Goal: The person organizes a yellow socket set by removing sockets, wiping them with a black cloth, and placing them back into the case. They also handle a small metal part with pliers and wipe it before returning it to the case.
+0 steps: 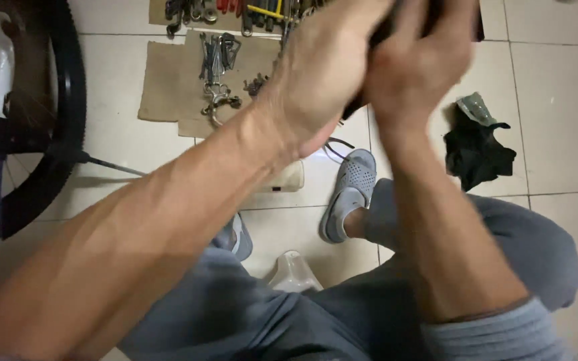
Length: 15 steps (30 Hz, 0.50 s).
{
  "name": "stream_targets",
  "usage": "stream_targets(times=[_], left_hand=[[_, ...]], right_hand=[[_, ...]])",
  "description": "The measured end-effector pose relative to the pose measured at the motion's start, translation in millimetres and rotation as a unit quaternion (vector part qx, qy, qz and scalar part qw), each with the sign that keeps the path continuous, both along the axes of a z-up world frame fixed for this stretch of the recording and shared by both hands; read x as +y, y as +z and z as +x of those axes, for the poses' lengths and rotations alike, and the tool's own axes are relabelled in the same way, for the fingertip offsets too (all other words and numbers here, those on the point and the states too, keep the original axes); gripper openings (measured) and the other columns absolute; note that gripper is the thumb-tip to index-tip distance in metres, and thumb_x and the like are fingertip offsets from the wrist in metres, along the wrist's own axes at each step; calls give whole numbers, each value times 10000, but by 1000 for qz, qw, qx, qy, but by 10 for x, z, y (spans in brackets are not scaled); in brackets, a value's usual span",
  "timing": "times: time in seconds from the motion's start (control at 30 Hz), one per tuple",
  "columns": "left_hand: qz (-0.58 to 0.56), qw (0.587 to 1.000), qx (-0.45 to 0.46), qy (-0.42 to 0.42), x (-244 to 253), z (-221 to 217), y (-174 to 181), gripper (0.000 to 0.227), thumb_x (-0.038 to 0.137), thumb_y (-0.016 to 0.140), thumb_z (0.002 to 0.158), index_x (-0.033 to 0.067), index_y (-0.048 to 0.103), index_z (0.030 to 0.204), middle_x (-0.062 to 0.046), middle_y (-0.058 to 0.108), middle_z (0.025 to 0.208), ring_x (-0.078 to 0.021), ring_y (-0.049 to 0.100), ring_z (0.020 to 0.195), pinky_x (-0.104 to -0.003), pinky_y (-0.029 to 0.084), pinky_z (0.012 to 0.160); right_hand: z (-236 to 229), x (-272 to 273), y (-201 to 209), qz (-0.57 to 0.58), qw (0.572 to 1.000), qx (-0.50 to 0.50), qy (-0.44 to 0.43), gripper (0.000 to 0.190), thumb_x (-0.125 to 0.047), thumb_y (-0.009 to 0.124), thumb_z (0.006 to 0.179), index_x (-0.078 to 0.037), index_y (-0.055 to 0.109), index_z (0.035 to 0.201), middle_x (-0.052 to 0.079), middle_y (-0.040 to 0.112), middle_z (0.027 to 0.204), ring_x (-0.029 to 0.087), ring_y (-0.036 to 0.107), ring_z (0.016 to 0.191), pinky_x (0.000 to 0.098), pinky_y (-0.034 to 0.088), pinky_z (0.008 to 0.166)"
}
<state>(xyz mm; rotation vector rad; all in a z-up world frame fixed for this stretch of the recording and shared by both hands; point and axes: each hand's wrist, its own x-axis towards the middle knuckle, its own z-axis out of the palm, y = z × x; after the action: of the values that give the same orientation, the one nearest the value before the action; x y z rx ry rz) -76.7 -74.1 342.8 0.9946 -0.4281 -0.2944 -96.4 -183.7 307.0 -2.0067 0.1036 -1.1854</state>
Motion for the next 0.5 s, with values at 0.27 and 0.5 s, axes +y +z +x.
stream_targets(times=[0.27,0.5], left_hand=[[206,971,-79,-92,271,220,180,390,430,518,879,141,621,1119,-25,566,997,-167,582,869,-324,530,745],[528,842,-42,-105,829,501,291,445,442,473,944,204,705,1239,69,789,1236,-60,818,996,-291,609,918]], right_hand=[[73,-975,-1362,50,962,223,-151,251,-257,626,912,-106,659,1111,106,753,1036,257,689,942,384,498,849],[-445,-522,-2661,15,774,621,-126,372,-281,618,872,-58,630,1169,268,697,1070,500,647,1002,557,490,902]])
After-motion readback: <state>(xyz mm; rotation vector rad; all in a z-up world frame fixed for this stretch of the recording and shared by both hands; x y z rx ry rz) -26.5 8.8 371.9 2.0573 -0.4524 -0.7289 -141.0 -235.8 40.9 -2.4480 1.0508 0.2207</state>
